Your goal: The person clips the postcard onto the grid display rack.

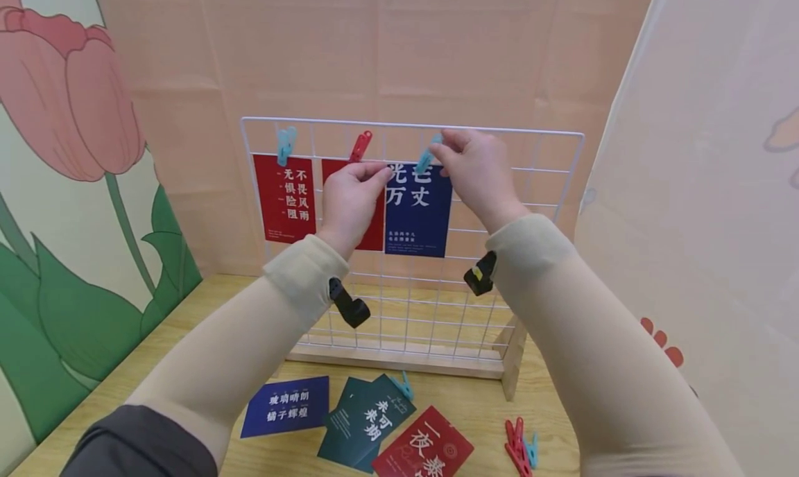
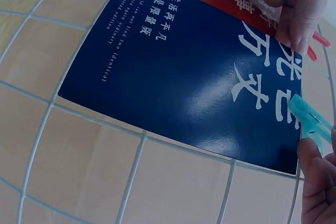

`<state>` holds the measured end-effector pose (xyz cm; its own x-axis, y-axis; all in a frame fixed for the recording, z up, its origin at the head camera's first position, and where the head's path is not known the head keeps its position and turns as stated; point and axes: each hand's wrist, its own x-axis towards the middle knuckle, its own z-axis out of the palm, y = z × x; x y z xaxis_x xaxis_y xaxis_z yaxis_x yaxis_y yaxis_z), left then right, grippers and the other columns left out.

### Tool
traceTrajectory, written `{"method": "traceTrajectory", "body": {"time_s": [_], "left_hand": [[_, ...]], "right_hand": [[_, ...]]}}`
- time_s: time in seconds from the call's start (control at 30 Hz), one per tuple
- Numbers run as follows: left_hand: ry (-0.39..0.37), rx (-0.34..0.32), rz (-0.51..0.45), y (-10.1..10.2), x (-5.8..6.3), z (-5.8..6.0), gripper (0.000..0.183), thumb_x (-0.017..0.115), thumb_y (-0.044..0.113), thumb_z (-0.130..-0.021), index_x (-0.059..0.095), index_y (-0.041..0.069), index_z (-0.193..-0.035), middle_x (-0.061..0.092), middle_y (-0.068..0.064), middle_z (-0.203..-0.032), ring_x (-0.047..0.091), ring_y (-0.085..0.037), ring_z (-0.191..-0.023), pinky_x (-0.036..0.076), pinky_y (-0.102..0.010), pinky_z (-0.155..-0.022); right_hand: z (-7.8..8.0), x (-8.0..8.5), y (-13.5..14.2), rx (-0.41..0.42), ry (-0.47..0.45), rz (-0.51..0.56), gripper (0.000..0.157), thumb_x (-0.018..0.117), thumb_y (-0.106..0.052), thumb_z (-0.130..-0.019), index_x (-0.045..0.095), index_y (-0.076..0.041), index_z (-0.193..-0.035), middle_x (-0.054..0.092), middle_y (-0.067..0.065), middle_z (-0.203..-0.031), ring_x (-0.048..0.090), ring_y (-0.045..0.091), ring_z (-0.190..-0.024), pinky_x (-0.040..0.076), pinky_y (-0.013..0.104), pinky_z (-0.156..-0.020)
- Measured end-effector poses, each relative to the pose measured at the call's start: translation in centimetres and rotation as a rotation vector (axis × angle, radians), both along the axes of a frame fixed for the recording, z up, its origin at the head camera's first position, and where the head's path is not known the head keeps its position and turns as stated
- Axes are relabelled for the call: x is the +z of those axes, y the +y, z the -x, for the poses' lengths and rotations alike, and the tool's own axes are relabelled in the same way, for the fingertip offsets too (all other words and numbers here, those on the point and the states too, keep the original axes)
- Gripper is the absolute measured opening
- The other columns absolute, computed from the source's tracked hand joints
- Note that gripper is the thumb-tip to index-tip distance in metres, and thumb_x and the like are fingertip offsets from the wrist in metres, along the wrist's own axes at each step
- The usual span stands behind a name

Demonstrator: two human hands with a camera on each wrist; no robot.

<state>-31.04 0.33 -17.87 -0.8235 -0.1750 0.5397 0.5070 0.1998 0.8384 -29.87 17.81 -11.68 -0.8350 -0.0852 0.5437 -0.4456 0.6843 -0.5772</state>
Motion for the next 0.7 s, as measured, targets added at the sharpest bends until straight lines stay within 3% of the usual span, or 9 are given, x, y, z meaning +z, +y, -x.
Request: {"method": "traceTrajectory", "body": {"time_s": [0.23,0.4,0.7], "left_hand": [[0.036,0.009,0.020,-0.2,-0.4,0.0,0.022,0.063,0.030,-0.094,0.071,0.014,-0.108,0.069,0.006,-0.094,0.064,-0.008,-0.082,0.051,-0.020,-0.076],[0.061,-0.005,0.033,-0.5,-1.0,-0.5,0.019,0.064,0.030,-0.093,0.069,0.015,-0.105,0.066,0.006,-0.093,0.062,-0.008,-0.083,0.051,-0.019,-0.076],[0.066,-0.045,0.068,-1.6,-3.4,-1.7,0.018,0.066,0.029,-0.092,0.071,0.016,-0.103,0.066,0.006,-0.089,0.061,-0.011,-0.082,0.052,-0.024,-0.074]], "right_hand": [[-0.5,-0.8,0.3,-0.002,0.093,0.012,0.044,0.055,-0.038,-0.097,0.057,-0.015,-0.134,0.066,0.005,-0.121,0.064,0.015,-0.083,0.044,0.017,-0.056],[-0.9,-2.2,0.4,-0.002,0.248,0.051,0.037,0.061,-0.030,-0.095,0.064,-0.008,-0.125,0.068,0.008,-0.113,0.060,0.009,-0.075,0.042,0.013,-0.056],[-2.4,-5.8,0.7,0.003,0.425,-0.020,0.028,0.065,-0.022,-0.093,0.070,-0.004,-0.114,0.071,0.008,-0.097,0.050,0.013,-0.065,0.036,0.015,-0.056]]}}
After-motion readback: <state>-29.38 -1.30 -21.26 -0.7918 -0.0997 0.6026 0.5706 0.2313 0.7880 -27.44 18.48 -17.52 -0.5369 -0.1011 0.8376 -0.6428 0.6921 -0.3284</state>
